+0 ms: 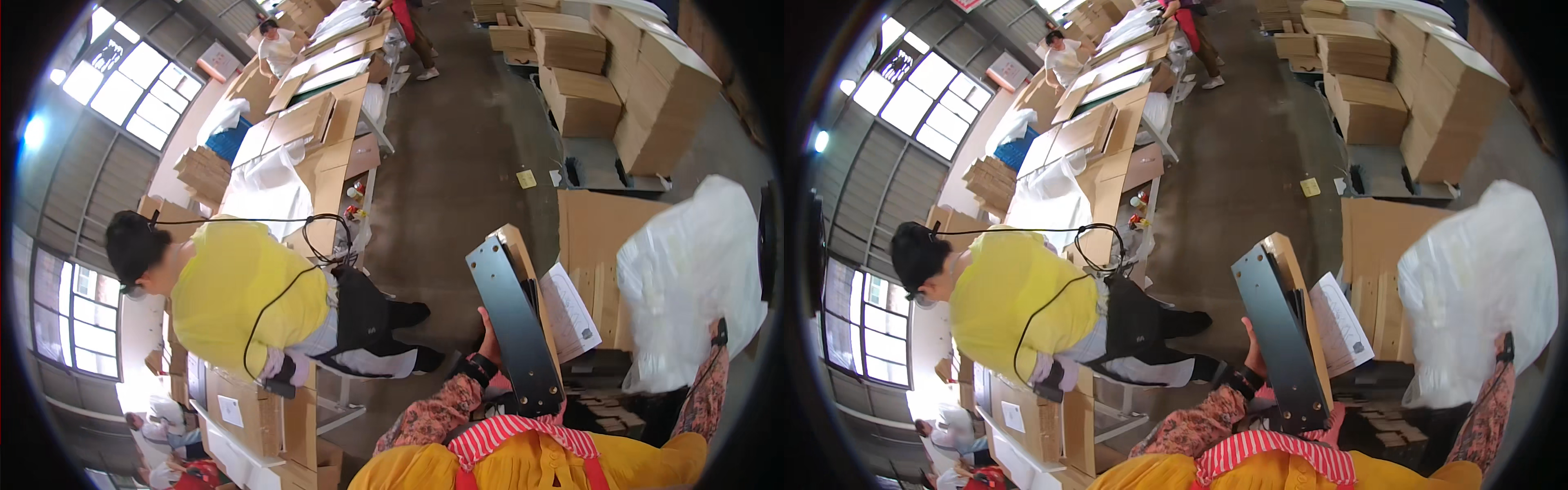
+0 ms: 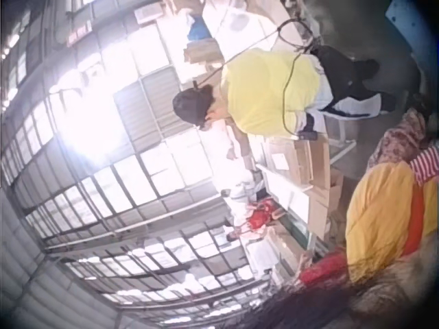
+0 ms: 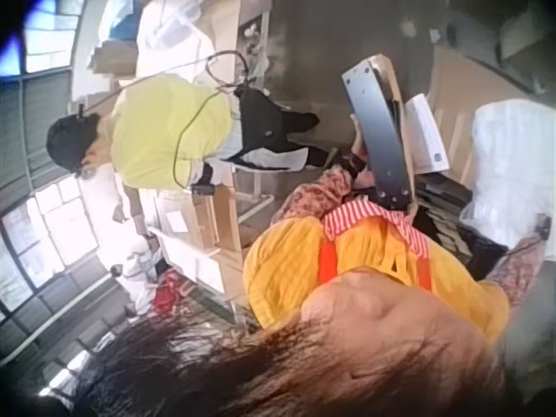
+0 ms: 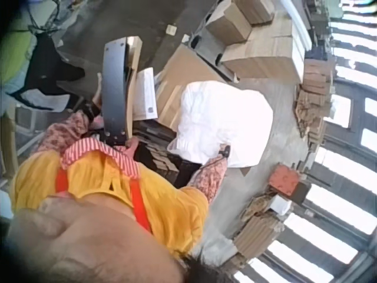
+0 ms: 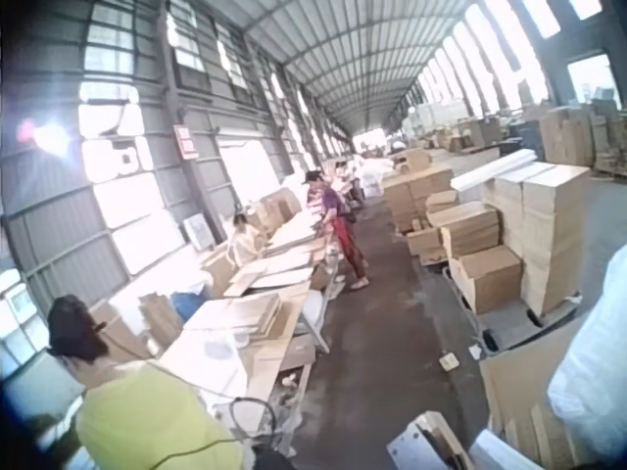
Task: Packing wooden furniture panels and metal components into cardboard boxes using protective foam and tape.
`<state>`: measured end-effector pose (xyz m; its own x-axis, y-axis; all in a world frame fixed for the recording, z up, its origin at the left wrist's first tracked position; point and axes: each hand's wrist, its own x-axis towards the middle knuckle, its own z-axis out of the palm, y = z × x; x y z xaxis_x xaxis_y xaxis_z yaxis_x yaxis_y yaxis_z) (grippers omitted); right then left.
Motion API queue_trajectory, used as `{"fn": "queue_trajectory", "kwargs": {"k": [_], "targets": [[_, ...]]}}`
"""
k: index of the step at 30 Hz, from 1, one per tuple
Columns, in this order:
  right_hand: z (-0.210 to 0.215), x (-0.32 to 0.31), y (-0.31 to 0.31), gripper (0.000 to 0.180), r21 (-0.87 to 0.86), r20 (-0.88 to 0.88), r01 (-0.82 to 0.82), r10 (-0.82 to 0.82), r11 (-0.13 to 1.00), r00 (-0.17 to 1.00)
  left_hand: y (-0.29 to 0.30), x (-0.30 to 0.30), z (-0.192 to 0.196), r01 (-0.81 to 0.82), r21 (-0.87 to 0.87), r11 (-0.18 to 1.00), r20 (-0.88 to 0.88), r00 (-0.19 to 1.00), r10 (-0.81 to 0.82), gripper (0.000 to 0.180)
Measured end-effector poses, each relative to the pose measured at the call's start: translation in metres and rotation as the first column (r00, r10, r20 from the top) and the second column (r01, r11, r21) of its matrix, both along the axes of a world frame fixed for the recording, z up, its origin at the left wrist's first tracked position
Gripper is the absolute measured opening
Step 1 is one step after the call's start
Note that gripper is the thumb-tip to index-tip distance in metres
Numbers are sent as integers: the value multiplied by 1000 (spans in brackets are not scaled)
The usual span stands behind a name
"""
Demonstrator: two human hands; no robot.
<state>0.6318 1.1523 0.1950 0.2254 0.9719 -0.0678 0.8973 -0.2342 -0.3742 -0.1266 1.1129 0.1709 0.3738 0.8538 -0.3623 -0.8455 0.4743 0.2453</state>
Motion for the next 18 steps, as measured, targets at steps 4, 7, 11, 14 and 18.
{"fn": "queue_trajectory", "kwargs": {"k": [4,7,11,14,18], "targets": [[11,-12,-21,34,-24,-6,64,-64,998,998,71,-41,22,81,-8,997,9,997,-81,106],[14,-33,-23,36,1,-34,81,-81,997,996,118,-80,23,36,36,999,56,998,-38,107],[22,-47,-48,39,24,-97,95,-92,995,991,171,-106,49,-91,-82,992,-93,992,83,101],[46,-40,-102,41,84,-185,85,-69,993,980,222,-127,37,-104,-92,990,-19,995,103,98],[101,-63,-136,41,-332,-227,314,-399,889,888,293,-152,28,-218,-75,973,-106,972,210,96]]}}
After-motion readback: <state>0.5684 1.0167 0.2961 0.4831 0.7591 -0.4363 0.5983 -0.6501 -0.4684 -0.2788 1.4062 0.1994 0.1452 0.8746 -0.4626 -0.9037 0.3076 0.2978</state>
